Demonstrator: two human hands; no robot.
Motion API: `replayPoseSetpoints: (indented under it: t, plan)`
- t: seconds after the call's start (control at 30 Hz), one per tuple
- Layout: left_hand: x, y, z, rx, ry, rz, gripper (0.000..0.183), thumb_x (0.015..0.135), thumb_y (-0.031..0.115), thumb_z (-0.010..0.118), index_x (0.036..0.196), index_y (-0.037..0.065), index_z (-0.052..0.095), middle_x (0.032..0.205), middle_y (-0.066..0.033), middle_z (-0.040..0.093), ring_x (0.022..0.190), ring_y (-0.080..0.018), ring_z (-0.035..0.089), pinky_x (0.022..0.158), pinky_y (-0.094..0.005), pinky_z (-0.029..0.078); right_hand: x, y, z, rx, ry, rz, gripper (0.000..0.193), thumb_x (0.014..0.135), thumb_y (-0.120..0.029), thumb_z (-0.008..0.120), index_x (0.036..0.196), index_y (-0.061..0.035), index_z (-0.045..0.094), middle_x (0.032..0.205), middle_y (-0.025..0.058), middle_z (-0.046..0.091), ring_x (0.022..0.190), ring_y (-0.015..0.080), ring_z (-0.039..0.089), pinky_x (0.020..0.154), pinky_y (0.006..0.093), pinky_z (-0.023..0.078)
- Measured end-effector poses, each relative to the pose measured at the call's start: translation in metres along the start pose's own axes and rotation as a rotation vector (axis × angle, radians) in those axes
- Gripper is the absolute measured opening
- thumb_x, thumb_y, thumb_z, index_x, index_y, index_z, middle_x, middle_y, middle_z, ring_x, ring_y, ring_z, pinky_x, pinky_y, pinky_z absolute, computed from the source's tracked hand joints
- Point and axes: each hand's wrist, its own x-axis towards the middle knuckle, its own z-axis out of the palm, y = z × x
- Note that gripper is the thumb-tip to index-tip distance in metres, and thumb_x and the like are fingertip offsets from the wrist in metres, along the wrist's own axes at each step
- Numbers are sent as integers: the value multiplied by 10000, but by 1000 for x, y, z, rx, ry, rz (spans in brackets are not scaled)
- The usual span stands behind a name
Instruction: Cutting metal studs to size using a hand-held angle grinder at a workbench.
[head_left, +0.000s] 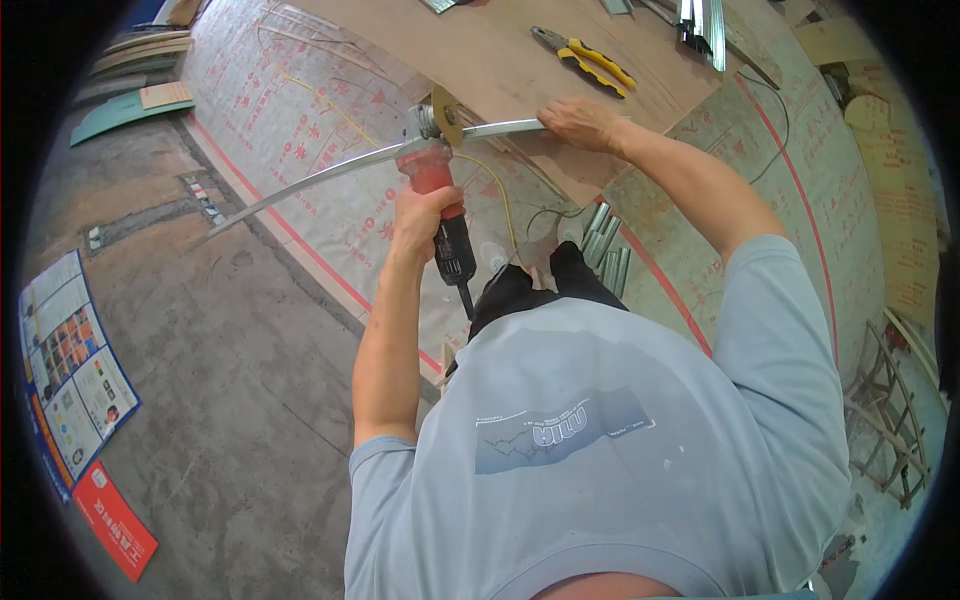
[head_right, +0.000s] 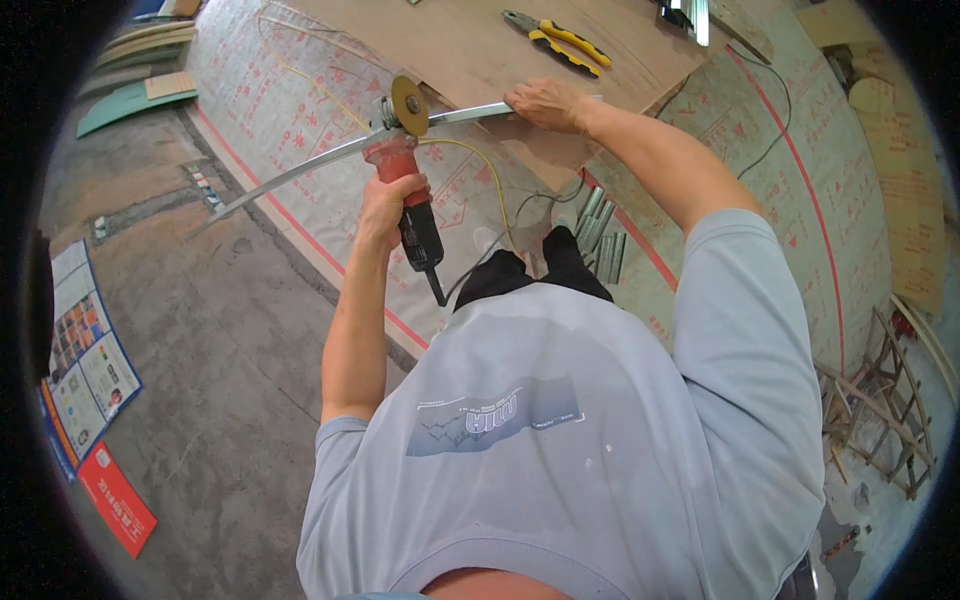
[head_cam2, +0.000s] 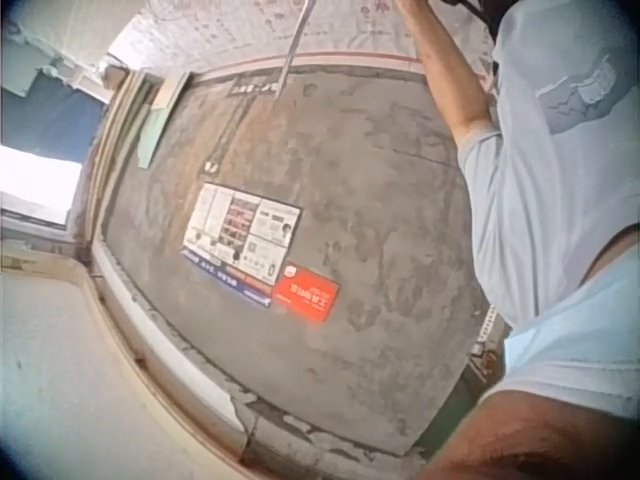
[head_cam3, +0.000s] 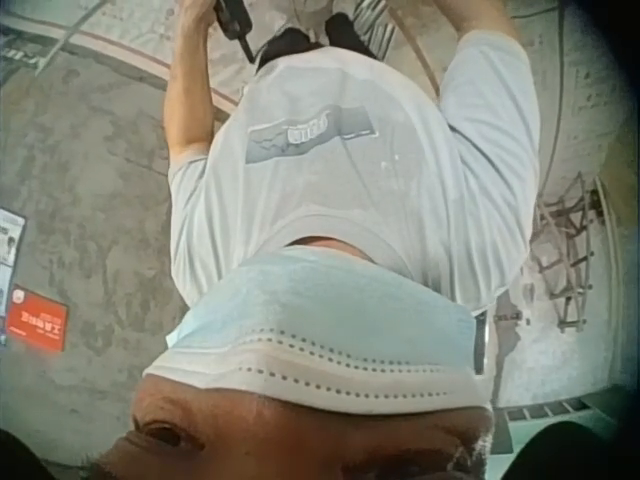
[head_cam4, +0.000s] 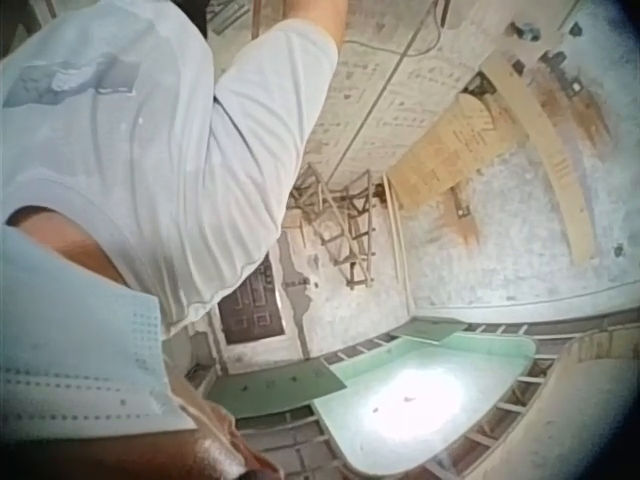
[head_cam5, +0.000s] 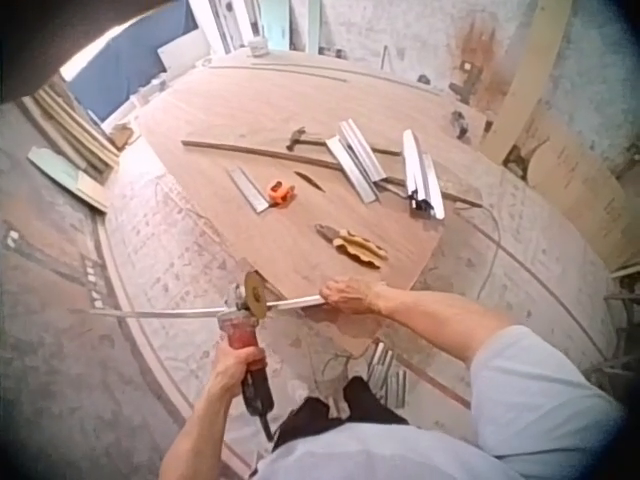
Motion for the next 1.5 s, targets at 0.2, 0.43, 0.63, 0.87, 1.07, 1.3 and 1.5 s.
replayPoseSetpoints:
  t: [0.2, 0.43, 0.63, 0.87, 1.07, 1.3, 1.5]
  plan:
    - [16, 13, 13, 50, -27, 5, 298, 778, 69, 756, 1022, 25, 591, 860, -74, 630, 723, -195, 634, 659, -357, 543, 1, -3, -6, 51, -37, 35, 262, 1024, -316, 564, 1046, -56, 580, 963, 107, 698, 917, 291, 703, 775, 391, 566]
    - [33, -2, 4, 91, -41, 21, 275, 779, 67, 757, 999, 22, 597, 842, -69, 623, 712, -191, 630, 650, -357, 540, 2, -7, -14, 85, -64, 52, 297, 1024, -353, 568, 1049, -58, 580, 992, 116, 698, 929, 299, 698, 786, 406, 567]
    - [31, -4, 4, 85, -36, -11, 271, 780, 66, 758, 999, 20, 604, 822, -67, 618, 711, -188, 627, 646, -356, 539, 1, -7, -13, 74, -25, 35, 294, 1016, -348, 578, 1049, -57, 578, 989, 112, 695, 933, 293, 696, 790, 401, 566]
    - [27, -2, 7, 9, -23, -15, 189, 776, 46, 735, 915, 35, 608, 763, -50, 598, 591, -183, 591, 522, -352, 501, 3, -7, -12, 74, -38, 47, 285, 1012, -339, 587, 1042, -56, 578, 962, 108, 691, 927, 286, 696, 780, 395, 567]
    - [23, 0, 10, 34, -13, -38, 201, 774, 41, 737, 923, 27, 603, 755, -57, 592, 562, -198, 597, 506, -363, 521, 2, -6, -8, 50, 1, 30, 248, 1007, -309, 589, 1025, -63, 585, 969, 96, 695, 921, 273, 696, 768, 382, 566]
    - [23, -3, 10, 51, 15, -34, 205, 774, 33, 739, 930, 28, 606, 749, -58, 591, 567, -194, 595, 506, -359, 518, 2, -6, -7, 31, -10, 30, 226, 991, -287, 596, 1033, -65, 591, 951, 81, 694, 898, 260, 697, 750, 377, 569]
    - [24, -7, 9, 83, -4, -17, 211, 767, 33, 746, 935, 32, 617, 747, -39, 587, 616, -173, 593, 560, -339, 515, 2, -6, -5, 12, 7, 30, 269, 998, -337, 598, 1039, -71, 601, 933, 78, 693, 882, 258, 697, 743, 374, 571]
